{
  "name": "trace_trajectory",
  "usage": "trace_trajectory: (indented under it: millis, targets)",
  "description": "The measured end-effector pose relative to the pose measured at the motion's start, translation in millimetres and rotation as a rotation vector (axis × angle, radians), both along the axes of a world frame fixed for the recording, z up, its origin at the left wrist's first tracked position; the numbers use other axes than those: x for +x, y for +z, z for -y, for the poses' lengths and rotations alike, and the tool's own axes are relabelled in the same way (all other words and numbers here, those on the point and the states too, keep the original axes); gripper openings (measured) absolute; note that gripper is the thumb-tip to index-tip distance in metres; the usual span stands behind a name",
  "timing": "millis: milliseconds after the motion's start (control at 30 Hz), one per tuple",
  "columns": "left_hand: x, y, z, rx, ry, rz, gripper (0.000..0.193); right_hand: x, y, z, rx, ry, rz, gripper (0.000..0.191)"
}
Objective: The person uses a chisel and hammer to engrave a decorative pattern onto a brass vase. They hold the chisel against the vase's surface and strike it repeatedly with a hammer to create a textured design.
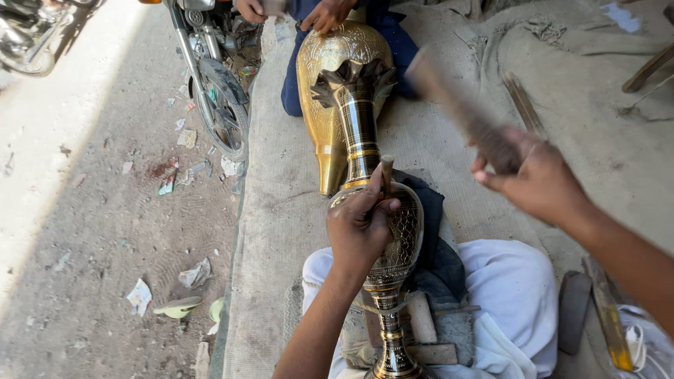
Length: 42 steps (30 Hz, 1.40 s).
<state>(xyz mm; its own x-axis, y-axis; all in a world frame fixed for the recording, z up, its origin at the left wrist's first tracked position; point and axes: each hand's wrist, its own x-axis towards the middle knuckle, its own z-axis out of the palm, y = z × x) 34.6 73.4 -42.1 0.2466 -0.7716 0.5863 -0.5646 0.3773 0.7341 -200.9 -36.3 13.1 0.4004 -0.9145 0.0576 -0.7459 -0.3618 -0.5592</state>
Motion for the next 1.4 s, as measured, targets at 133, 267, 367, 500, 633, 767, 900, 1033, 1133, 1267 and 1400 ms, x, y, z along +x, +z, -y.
trace_trajectory:
  millis: [133, 267, 367, 500, 633, 767, 900, 1033, 1133, 1267, 1400]
  targets:
    - [3, 2, -2, -0.003, -0.05, 0.01, 0.061, -4, 18, 10, -0.029, -0.006, -0.206, 0.047]
    - [5, 14, 1, 0.06, -0.141, 0.065, 0.053, -14, 3, 2, -0.01, 0.029, 0.19, 0.026]
    - [7, 24, 6, 0.168, -0.199, 0.116, 0.05, -19, -17, -8, 0.009, -0.099, 0.063, 0.031]
    - [9, 29, 11, 0.288, -0.244, 0.149, 0.046, -21, -32, -17, 0.015, -0.04, 0.4, 0.038]
    - [8, 22, 6, 0.18, -0.24, 0.118, 0.046, -22, -28, -20, -0.024, -0.074, 0.402, 0.041]
    - [2, 13, 0, 0.104, -0.103, 0.125, 0.047, -23, -12, -17, 0.1, -0.167, -0.333, 0.055]
    - [4, 16, 5, 0.107, -0.134, 0.192, 0.048, -23, -5, -15, 0.022, -0.037, -0.013, 0.031]
    - [19, 27, 27, 0.23, -0.387, 0.165, 0.048, -22, -34, -20, 0.281, -0.176, -0.448, 0.051]
    - [26, 33, 43, 0.401, -0.58, 0.081, 0.044, -24, -75, -29, 0.207, -0.199, -0.281, 0.062]
    - [30, 37, 54, 0.454, -0.706, 0.131, 0.047, -27, -119, -40, 0.086, -0.115, 0.597, 0.048]
    - [33, 41, 55, 0.471, -0.759, 0.19, 0.042, -25, -124, -47, 0.096, -0.266, 0.707, 0.053]
